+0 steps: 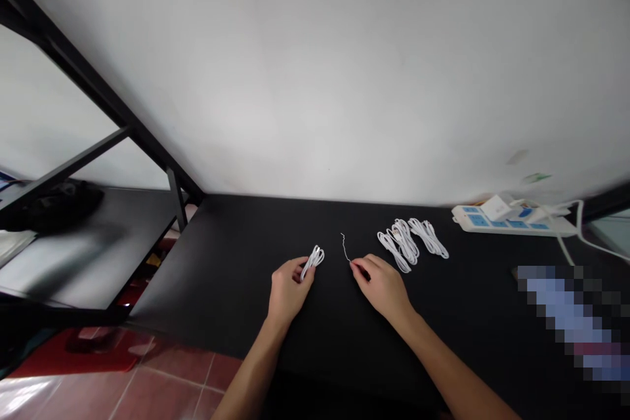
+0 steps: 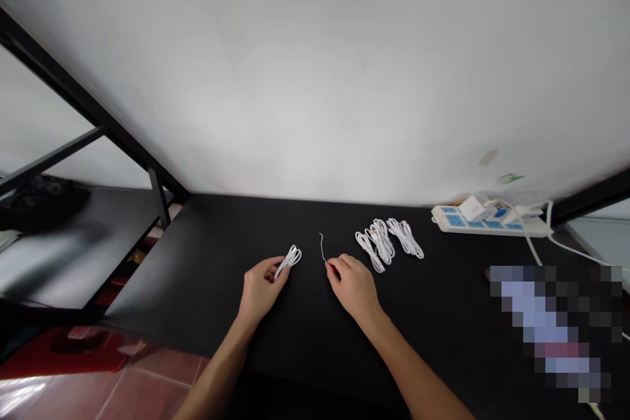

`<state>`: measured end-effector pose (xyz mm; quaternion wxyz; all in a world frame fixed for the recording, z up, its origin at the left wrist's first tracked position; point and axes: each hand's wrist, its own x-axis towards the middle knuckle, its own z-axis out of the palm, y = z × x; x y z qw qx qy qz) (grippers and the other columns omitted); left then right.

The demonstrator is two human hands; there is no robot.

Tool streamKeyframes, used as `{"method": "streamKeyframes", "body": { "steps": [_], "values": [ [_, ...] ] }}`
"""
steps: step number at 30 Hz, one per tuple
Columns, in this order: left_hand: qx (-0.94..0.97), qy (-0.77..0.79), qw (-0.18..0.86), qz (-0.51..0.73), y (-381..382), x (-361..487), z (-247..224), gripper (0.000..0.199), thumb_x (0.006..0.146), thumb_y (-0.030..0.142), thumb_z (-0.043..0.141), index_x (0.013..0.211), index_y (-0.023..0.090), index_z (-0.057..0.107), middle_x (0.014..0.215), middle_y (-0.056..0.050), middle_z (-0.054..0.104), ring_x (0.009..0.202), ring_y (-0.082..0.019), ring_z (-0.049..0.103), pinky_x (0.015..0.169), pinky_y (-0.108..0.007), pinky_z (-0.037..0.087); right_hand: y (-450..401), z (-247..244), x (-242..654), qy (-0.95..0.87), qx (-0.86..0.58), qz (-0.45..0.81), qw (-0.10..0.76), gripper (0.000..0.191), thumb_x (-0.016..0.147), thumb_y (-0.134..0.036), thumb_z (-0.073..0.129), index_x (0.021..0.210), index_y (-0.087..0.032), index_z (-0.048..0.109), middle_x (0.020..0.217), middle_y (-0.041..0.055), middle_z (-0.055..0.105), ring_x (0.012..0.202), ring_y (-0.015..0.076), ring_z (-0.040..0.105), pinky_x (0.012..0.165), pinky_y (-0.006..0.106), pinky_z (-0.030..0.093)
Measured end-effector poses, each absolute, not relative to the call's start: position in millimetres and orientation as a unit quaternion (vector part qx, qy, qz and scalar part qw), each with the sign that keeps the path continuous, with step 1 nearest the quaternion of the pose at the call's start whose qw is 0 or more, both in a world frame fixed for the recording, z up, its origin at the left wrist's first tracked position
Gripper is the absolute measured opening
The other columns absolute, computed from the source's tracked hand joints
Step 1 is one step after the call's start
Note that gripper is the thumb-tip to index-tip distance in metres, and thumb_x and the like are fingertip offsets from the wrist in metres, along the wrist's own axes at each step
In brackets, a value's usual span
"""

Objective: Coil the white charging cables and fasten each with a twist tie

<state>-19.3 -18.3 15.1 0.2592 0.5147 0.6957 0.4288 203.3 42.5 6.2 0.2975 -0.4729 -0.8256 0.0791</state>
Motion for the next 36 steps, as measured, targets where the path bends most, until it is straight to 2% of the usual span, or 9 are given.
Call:
{"method": "streamKeyframes", "body": {
  "steps": [4,7,10,15,19,25,28,30,36],
  "values": [
    [0.553,0.702,0.229,0.385,-20,-11,20,0.021,0.088,0.032,0.062,0.102,0.021,0.074,0.064,0.002,0.063,0.054,-0.012,0.057,0.057,-0.022,0.046,41,3,204,-0.807,-0.498,0.077,0.308,0.024,0.100,-0.031,0.052,0.099,-0.019,0.073,0.081,0.0041,0.067,0.073,0.0165,0.065,0.068,0.027,0.048],
    [0.574,0.706,0.191,0.368,-21,-7,23,0.020,0.088,0.029,0.061,0.102,0.021,0.073,0.078,-0.001,0.068,0.063,-0.014,0.060,0.061,-0.024,0.046,42,2,203,-0.806,-0.506,0.081,0.298,0.023,0.100,-0.032,0.053,0.101,-0.019,0.072,0.086,0.0043,0.067,0.074,0.0165,0.065,0.066,0.027,0.047],
    [0.585,0.709,0.168,0.356,-22,-4,23,0.017,0.087,0.027,0.062,0.100,0.022,0.071,0.085,-0.002,0.067,0.069,-0.015,0.062,0.063,-0.025,0.046,51,5,196,-0.820,-0.500,0.079,0.267,0.025,0.101,-0.028,0.049,0.092,-0.019,0.071,0.086,0.0044,0.066,0.074,0.0163,0.064,0.067,0.028,0.046],
    [0.612,0.722,0.148,0.287,-28,7,19,0.006,0.086,0.028,0.063,0.090,0.023,0.063,0.065,0.003,0.059,0.064,-0.017,0.060,0.058,-0.025,0.036,83,15,165,-0.827,-0.504,0.104,0.225,0.020,0.097,-0.021,0.053,0.087,-0.020,0.071,0.087,0.0047,0.065,0.080,0.0171,0.063,0.068,0.026,0.042],
    [0.630,0.732,0.107,0.238,-32,16,15,0.016,0.086,0.031,0.062,0.075,0.023,0.054,0.065,0.000,0.058,0.063,-0.018,0.057,0.055,-0.027,0.028,111,20,125,-0.829,-0.494,0.128,0.226,0.018,0.094,-0.019,0.057,0.084,-0.021,0.071,0.086,0.0032,0.066,0.079,0.0156,0.061,0.065,0.025,0.040],
    [0.639,0.728,0.077,0.238,-31,17,14,0.022,0.086,0.033,0.062,0.071,0.023,0.050,0.065,-0.002,0.060,0.064,-0.020,0.057,0.055,-0.029,0.026,118,28,102,-0.827,-0.478,0.174,0.240,0.020,0.096,-0.035,0.060,0.093,-0.021,0.074,0.087,0.0023,0.068,0.078,0.0143,0.064,0.068,0.025,0.044],
    [0.644,0.718,0.079,0.254,-31,18,16,0.022,0.086,0.033,0.062,0.070,0.023,0.051,0.066,-0.002,0.061,0.065,-0.020,0.057,0.056,-0.030,0.028,89,32,122,-0.799,-0.512,0.172,0.263,0.033,0.098,-0.044,0.055,0.108,-0.017,0.070,0.091,0.0055,0.067,0.082,0.0178,0.065,0.073,0.029,0.048],
    [0.655,0.703,0.079,0.265,-33,21,18,0.019,0.084,0.032,0.063,0.071,0.023,0.053,0.066,-0.003,0.062,0.065,-0.021,0.057,0.058,-0.031,0.031,61,30,138,-0.764,-0.549,0.168,0.294,0.041,0.092,-0.051,0.061,0.115,-0.017,0.067,0.094,0.0066,0.066,0.082,0.0208,0.066,0.073,0.031,0.050],
    [0.717,0.633,0.117,0.269,-41,24,30,0.006,0.077,0.025,0.066,0.082,0.022,0.063,0.074,-0.004,0.063,0.075,-0.023,0.058,0.072,-0.038,0.037,10,21,170,-0.773,-0.530,0.176,0.300,0.023,0.092,-0.031,0.059,0.111,-0.022,0.068,0.086,0.0045,0.066,0.072,0.0190,0.066,0.063,0.029,0.051]
  ]
}}
